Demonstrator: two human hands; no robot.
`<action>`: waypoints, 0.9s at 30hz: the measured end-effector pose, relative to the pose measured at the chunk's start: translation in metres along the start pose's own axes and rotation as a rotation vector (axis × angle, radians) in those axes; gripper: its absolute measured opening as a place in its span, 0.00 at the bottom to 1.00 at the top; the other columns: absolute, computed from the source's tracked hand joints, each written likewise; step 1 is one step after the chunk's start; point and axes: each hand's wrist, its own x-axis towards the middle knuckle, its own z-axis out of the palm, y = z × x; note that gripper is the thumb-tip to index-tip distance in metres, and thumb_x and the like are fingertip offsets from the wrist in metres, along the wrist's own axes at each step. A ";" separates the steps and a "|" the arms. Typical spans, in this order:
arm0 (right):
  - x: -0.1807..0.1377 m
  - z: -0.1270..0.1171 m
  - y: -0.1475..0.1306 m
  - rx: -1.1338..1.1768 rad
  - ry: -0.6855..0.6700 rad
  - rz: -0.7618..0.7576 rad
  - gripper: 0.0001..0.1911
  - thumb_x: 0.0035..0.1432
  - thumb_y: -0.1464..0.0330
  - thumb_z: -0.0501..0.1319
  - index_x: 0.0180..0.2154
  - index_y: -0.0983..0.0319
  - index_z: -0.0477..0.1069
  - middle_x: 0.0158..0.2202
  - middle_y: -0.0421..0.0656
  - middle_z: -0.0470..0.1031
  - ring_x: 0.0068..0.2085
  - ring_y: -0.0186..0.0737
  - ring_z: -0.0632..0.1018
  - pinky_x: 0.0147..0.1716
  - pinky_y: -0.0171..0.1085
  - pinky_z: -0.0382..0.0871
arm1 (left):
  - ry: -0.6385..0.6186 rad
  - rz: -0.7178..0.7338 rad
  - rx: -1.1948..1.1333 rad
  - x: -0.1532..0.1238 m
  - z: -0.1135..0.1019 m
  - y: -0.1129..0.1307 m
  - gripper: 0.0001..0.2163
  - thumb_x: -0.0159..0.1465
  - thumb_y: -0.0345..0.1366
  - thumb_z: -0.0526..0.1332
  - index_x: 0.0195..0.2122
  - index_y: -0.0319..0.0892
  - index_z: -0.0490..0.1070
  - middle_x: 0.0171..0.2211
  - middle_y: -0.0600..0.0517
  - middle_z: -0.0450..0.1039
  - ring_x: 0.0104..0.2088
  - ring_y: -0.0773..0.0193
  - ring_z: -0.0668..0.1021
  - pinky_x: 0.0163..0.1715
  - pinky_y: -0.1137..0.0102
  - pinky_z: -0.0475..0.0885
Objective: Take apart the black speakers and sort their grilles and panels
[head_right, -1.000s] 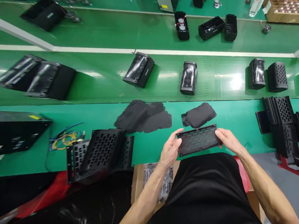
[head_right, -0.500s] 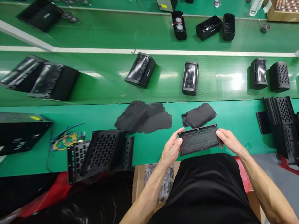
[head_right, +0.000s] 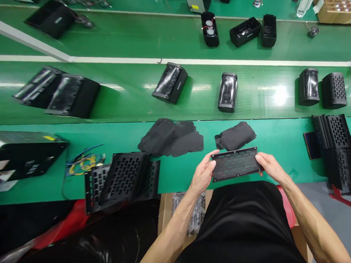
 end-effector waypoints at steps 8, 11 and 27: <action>0.001 0.000 0.004 0.045 -0.019 -0.037 0.29 0.68 0.40 0.60 0.31 0.58 0.67 0.21 0.36 0.69 0.22 0.35 0.67 0.26 0.36 0.64 | 0.001 0.009 0.005 0.003 0.000 0.001 0.32 0.65 0.56 0.68 0.64 0.41 0.71 0.35 0.50 0.81 0.33 0.59 0.81 0.36 0.66 0.79; 0.002 -0.001 0.006 0.058 -0.034 -0.041 0.29 0.68 0.41 0.60 0.31 0.58 0.67 0.22 0.36 0.70 0.22 0.35 0.68 0.26 0.36 0.63 | -0.007 0.019 0.013 0.004 0.000 0.001 0.31 0.66 0.55 0.67 0.64 0.41 0.70 0.37 0.49 0.82 0.35 0.58 0.82 0.38 0.65 0.79; 0.006 -0.002 0.003 0.121 -0.052 -0.042 0.29 0.67 0.40 0.62 0.32 0.59 0.69 0.24 0.36 0.71 0.24 0.34 0.69 0.26 0.35 0.65 | 0.054 0.027 0.009 0.005 -0.002 0.003 0.29 0.65 0.52 0.69 0.63 0.42 0.74 0.31 0.51 0.79 0.32 0.55 0.80 0.36 0.63 0.78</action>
